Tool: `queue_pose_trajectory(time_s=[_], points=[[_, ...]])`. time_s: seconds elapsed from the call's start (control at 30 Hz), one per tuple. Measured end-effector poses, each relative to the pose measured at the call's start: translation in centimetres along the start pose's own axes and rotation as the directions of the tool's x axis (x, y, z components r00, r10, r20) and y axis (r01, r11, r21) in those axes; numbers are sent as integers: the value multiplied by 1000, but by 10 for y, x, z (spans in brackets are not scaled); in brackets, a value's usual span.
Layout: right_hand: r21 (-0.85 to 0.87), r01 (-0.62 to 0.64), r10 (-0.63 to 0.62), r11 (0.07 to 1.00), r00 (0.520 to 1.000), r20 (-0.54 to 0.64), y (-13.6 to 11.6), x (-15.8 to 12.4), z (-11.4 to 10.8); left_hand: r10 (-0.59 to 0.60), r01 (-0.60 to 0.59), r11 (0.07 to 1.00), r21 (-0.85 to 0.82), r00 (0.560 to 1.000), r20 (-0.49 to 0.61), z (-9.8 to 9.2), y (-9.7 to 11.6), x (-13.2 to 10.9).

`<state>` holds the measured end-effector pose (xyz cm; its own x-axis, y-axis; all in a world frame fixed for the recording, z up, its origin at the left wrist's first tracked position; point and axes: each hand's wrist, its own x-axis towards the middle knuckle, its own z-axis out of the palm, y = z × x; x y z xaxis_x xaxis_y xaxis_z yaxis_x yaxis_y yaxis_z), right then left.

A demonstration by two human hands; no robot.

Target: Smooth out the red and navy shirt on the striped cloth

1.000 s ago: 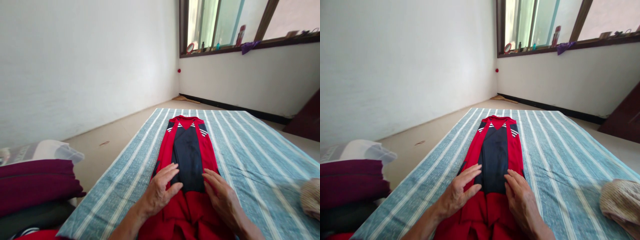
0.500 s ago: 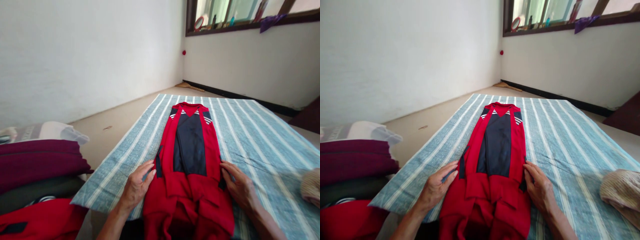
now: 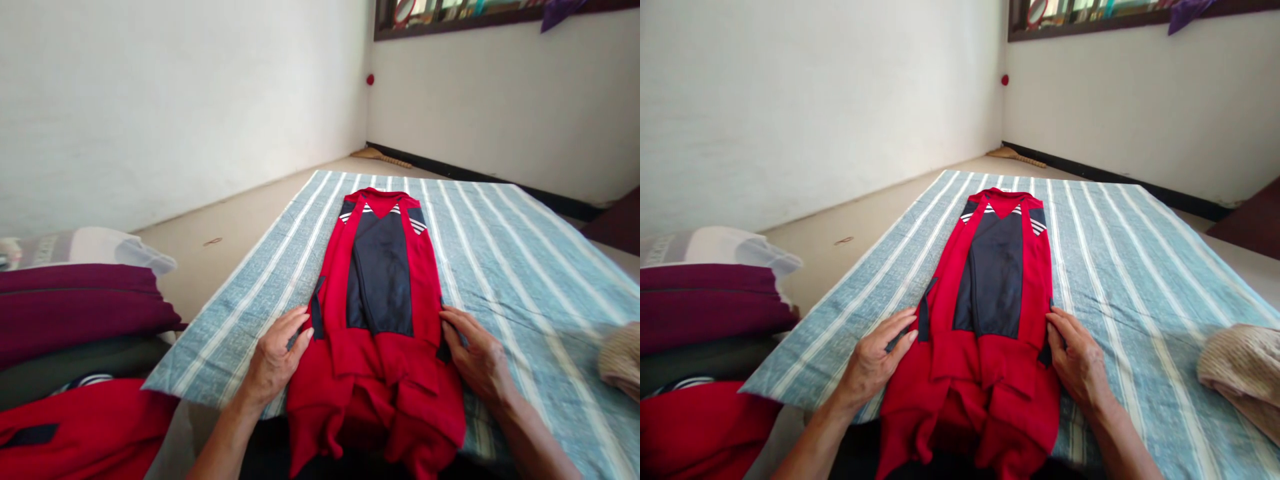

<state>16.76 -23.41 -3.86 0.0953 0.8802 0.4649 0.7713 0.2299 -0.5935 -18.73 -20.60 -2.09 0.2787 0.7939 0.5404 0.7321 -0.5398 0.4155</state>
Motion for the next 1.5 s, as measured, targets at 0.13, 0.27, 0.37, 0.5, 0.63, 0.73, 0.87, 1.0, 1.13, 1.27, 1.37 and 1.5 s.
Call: queue_pose_trajectory(time_s=[0.13,0.27,0.37,0.5,0.63,0.73,0.87,1.0,1.13,1.27,1.37,1.5], points=[[-11,-19,19,1000,1000,5,-1,0,-1,-11,11,1000,10,1000,28,-2,4,-1],[-10,-25,25,1000,1000,2,-1,0,-1,-20,20,1000,6,999,38,-5,8,-2],[-11,-21,22,1000,1000,12,-1,0,-2,-23,23,1000,9,999,44,-6,9,-3],[-10,-13,13,1000,1000,19,-1,0,-3,5,-7,1000,26,999,42,-6,9,-3],[-15,-18,19,1000,1000,20,-1,0,-3,13,-14,999,37,1000,25,-7,13,-3],[-18,-17,17,1000,1000,11,-2,-1,-3,19,-19,999,40,1000,11,-10,26,-1],[-11,-7,6,1000,1000,-1,-2,-1,-2,65,-65,998,-3,996,54,-12,54,6],[-24,-10,10,1000,1000,-2,-2,-1,-1,160,-150,985,-83,978,132,-7,79,14],[-43,-29,29,999,1000,-7,-2,-3,-2,184,-162,982,-101,943,279,-2,88,16],[-85,26,-32,996,998,-61,-14,-2,-6,170,-154,985,-72,916,363,-1,86,13],[-47,174,-178,984,980,-87,-39,0,-11,177,-163,984,-70,917,358,-3,85,13],[140,367,-377,920,924,60,-79,4,-15,188,-162,980,-116,944,269,-4,86,27]])
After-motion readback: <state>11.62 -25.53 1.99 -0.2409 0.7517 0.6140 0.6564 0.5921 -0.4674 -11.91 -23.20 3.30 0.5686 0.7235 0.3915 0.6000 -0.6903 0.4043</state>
